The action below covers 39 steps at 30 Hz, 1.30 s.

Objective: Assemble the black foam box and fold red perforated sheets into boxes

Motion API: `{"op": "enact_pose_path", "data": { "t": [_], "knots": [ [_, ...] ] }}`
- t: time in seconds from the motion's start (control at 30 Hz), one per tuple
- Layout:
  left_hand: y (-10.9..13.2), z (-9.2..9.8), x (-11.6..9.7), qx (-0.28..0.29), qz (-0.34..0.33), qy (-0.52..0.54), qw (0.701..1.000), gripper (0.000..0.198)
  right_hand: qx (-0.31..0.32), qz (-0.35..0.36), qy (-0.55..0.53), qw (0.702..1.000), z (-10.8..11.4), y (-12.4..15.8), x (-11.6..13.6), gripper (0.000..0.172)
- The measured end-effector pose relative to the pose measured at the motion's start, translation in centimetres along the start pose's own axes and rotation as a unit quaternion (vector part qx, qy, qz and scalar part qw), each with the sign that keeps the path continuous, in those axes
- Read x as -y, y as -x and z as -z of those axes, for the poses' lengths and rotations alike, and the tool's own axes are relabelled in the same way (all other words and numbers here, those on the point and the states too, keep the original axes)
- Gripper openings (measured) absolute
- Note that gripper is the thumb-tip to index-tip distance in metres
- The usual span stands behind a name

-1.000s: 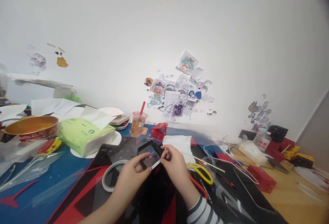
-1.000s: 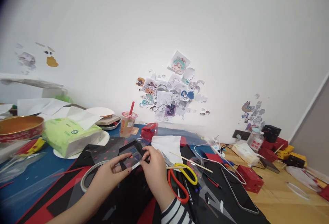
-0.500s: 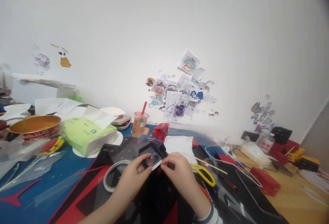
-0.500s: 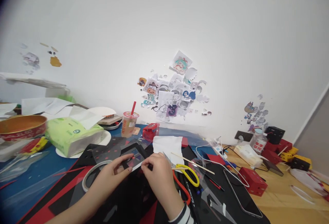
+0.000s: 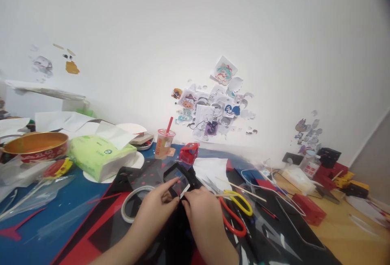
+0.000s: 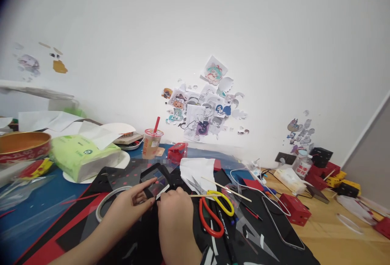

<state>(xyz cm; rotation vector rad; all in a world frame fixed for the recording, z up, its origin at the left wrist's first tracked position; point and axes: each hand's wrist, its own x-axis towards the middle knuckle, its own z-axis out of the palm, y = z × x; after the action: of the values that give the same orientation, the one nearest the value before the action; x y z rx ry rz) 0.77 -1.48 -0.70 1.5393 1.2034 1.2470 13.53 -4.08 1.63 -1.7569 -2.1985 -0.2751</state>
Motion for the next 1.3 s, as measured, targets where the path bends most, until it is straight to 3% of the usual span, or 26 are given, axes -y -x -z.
{"op": "enact_pose_path", "data": {
  "t": [0.23,0.37,0.57,0.77,1.07,1.3],
  "knots": [
    [0.3,-0.5,0.4,-0.014,-0.007,0.032,0.999,0.062,-0.035,-0.081,-0.100,0.991,-1.2,0.4,0.1,0.017],
    [0.4,-0.8,0.9,0.006,-0.009,0.052,0.999,0.060,-0.034,-0.108,-0.145,0.983,-1.4,0.7,0.1,0.018],
    [0.0,-0.8,1.3,0.046,-0.013,0.134,0.990,0.068,-0.036,-0.098,-0.152,0.983,-1.2,0.7,0.2,0.020],
    [0.2,-0.6,0.5,-0.004,-0.013,-0.028,1.000,0.057,-0.077,-0.108,-0.116,0.984,-1.2,0.9,0.3,0.020],
    [0.0,-0.9,1.2,0.014,-0.002,0.030,0.999,0.055,-0.076,-0.122,-0.130,0.981,-1.1,0.8,0.2,0.016],
    [0.0,-1.2,1.5,0.027,-0.027,0.072,0.997,0.054,-0.070,-0.118,-0.159,0.978,-1.3,0.9,0.1,0.023]
  ]
}}
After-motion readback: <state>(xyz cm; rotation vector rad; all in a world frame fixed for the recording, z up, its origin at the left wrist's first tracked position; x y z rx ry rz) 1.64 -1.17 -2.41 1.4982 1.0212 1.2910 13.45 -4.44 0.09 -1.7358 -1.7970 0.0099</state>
